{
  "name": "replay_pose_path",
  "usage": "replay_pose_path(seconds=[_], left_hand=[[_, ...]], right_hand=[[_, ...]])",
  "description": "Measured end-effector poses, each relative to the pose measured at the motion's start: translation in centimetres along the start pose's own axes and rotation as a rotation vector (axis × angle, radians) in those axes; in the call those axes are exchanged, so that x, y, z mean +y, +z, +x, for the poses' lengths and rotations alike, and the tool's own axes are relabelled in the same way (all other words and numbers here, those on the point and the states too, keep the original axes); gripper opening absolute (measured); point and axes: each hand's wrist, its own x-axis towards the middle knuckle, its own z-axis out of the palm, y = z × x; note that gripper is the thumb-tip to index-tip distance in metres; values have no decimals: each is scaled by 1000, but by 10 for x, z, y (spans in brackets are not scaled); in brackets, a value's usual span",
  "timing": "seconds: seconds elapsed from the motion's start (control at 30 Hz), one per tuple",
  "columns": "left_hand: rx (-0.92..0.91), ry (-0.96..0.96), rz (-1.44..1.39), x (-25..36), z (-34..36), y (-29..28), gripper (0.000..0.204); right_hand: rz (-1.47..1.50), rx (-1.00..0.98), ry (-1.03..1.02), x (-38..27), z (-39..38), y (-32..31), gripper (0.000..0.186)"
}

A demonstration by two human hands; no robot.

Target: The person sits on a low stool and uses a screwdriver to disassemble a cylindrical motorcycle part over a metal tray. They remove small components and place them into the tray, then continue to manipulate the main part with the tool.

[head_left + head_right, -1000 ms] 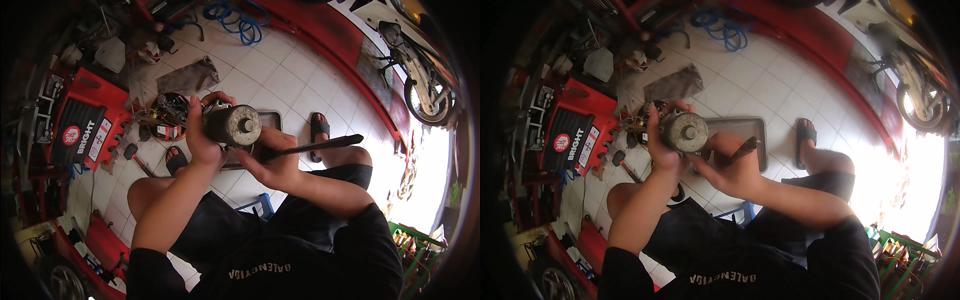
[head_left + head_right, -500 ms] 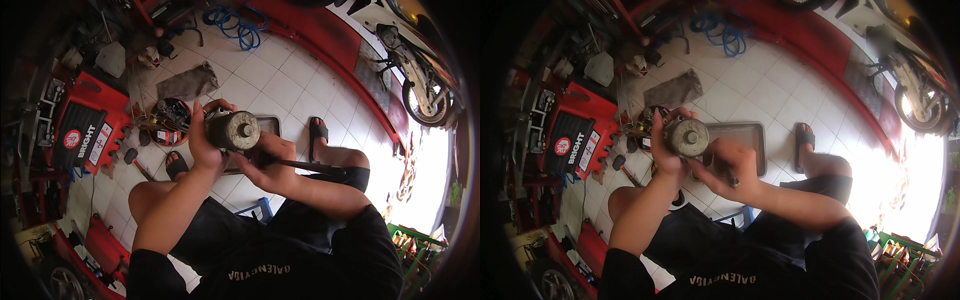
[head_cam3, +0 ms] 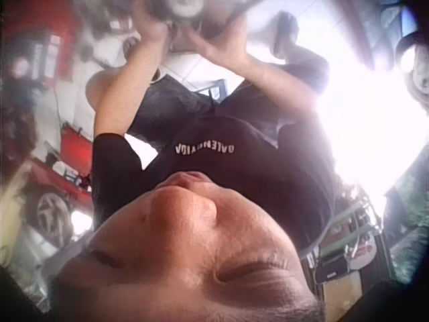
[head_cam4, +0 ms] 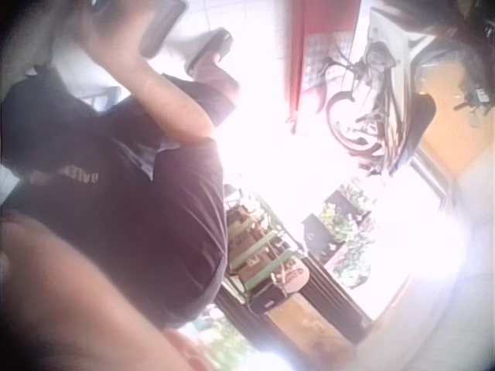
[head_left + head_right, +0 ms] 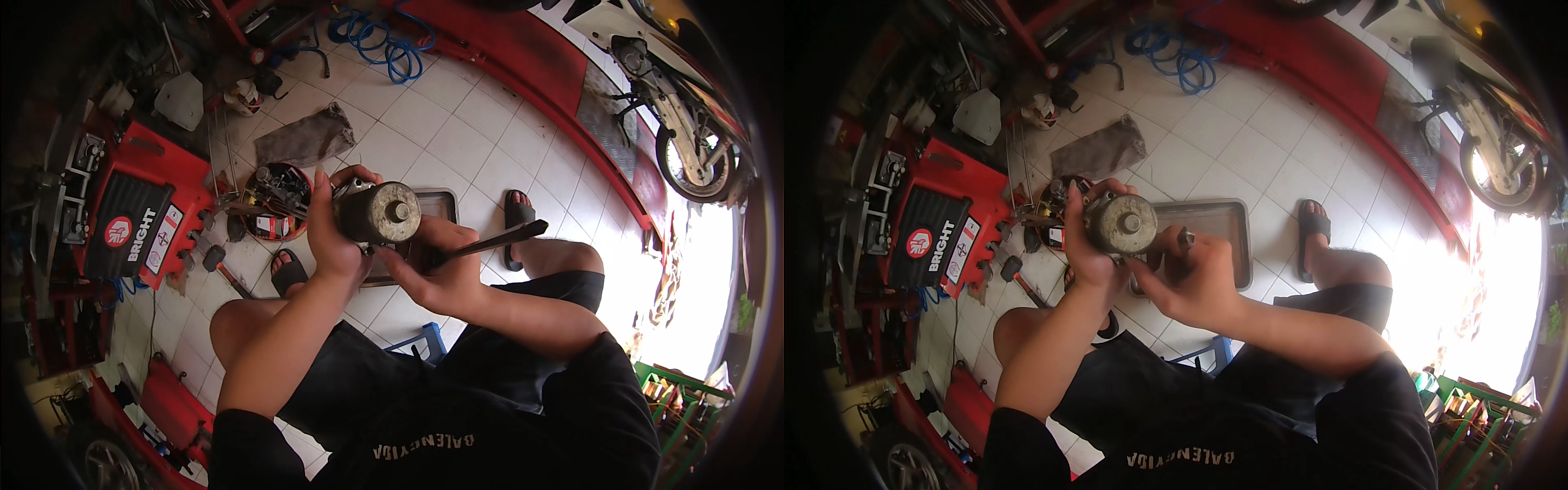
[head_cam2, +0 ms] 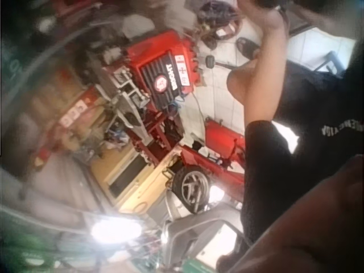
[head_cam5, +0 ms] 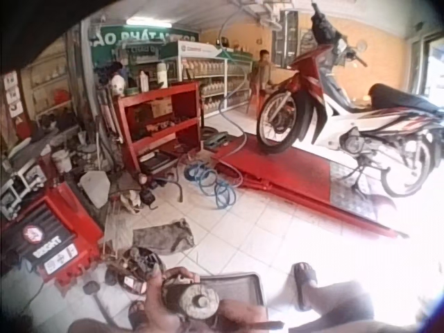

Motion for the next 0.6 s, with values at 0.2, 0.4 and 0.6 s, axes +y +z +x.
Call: replay_pose_path(seconds=[0.2, 0.4, 0.6], left_hand=[[-69, -16, -54, 4, 3, -4, 58], [-4, 7, 30, 2, -1, -5, 54], [-34, 52, 104, 2, 2, -6, 54]], right_hand=[[-58, 20, -61, 1, 5, -2, 17], [23, -14, 58, -4, 1, -3, 20], [44, -12, 157, 6, -2, -1, 24]])
